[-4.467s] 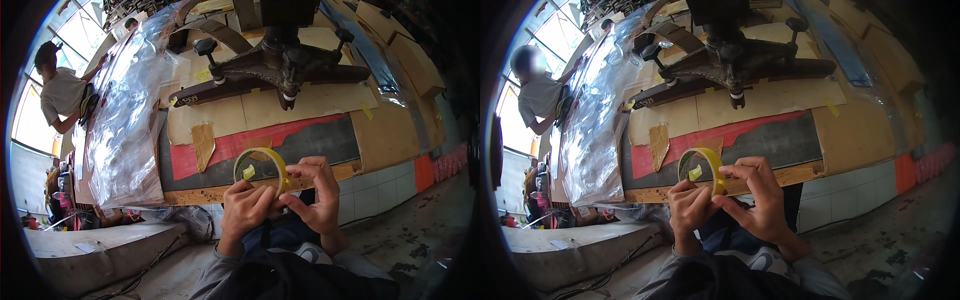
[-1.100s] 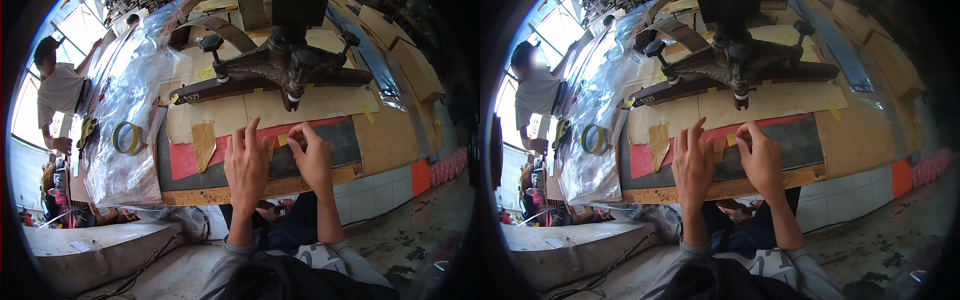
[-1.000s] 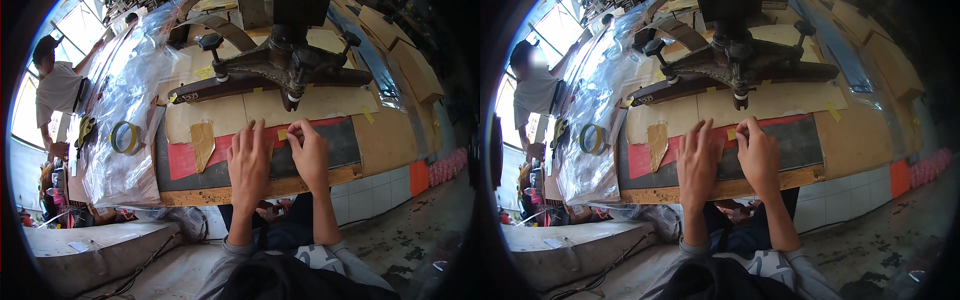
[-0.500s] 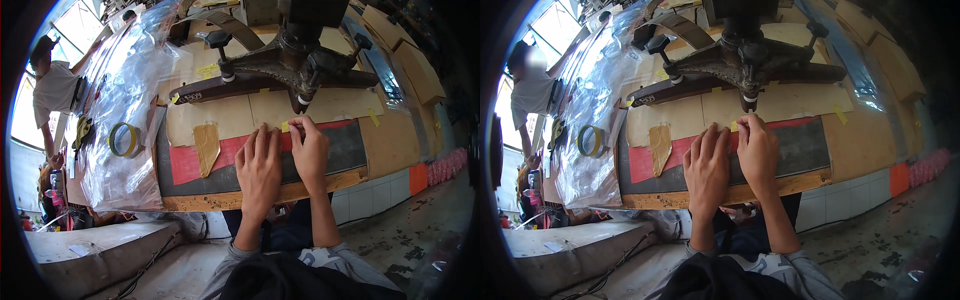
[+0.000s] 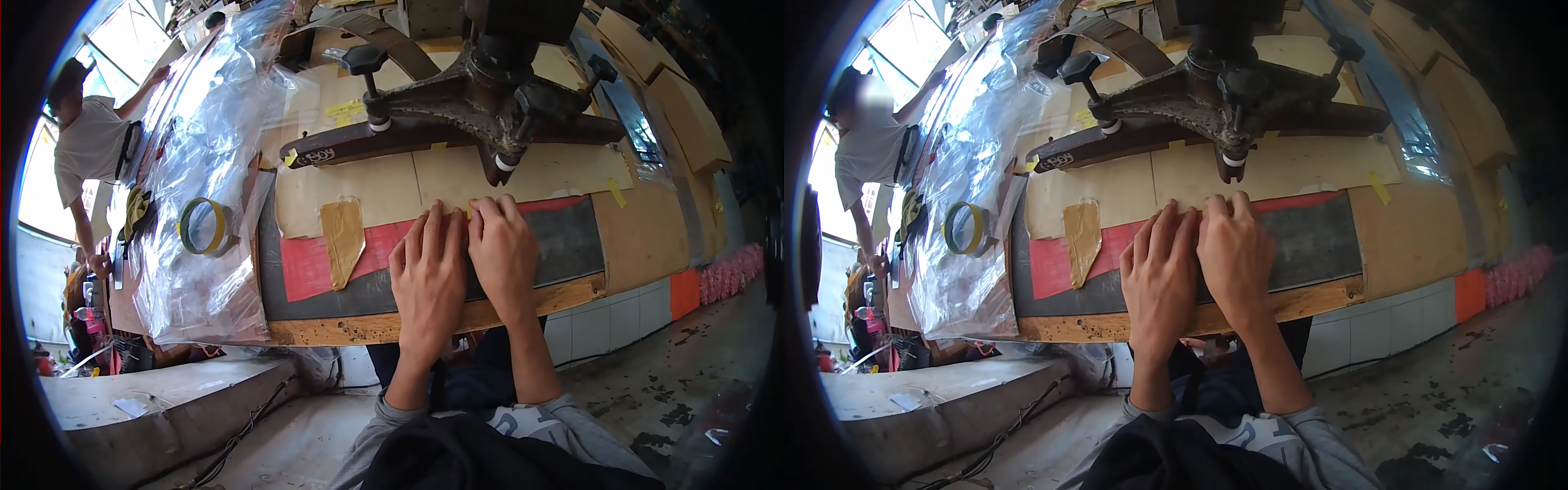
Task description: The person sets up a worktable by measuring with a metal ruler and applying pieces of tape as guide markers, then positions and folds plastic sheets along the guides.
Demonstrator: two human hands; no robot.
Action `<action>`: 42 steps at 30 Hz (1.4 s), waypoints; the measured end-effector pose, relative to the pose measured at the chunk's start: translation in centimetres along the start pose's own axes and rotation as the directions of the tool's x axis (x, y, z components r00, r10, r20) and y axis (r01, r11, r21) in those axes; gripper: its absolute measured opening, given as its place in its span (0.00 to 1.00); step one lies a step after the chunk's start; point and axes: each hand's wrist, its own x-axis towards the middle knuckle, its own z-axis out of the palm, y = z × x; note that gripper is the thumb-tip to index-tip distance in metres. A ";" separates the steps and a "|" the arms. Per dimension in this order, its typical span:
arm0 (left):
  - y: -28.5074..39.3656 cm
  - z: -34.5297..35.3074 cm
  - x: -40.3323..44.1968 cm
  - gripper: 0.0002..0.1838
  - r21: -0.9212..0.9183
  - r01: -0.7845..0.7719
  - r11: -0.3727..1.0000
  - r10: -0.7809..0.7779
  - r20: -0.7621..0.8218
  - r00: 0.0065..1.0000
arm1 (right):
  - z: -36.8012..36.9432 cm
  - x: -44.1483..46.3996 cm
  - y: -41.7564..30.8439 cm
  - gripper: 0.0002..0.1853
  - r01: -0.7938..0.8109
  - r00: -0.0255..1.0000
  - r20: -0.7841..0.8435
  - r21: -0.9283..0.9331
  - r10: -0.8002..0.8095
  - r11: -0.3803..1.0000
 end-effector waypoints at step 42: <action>0.3 0.2 -0.2 0.19 0.030 0.007 1.000 -0.005 -0.034 0.999 | -3.5 -0.7 2.2 0.21 0.228 0.947 0.274 -0.198 -0.170 0.953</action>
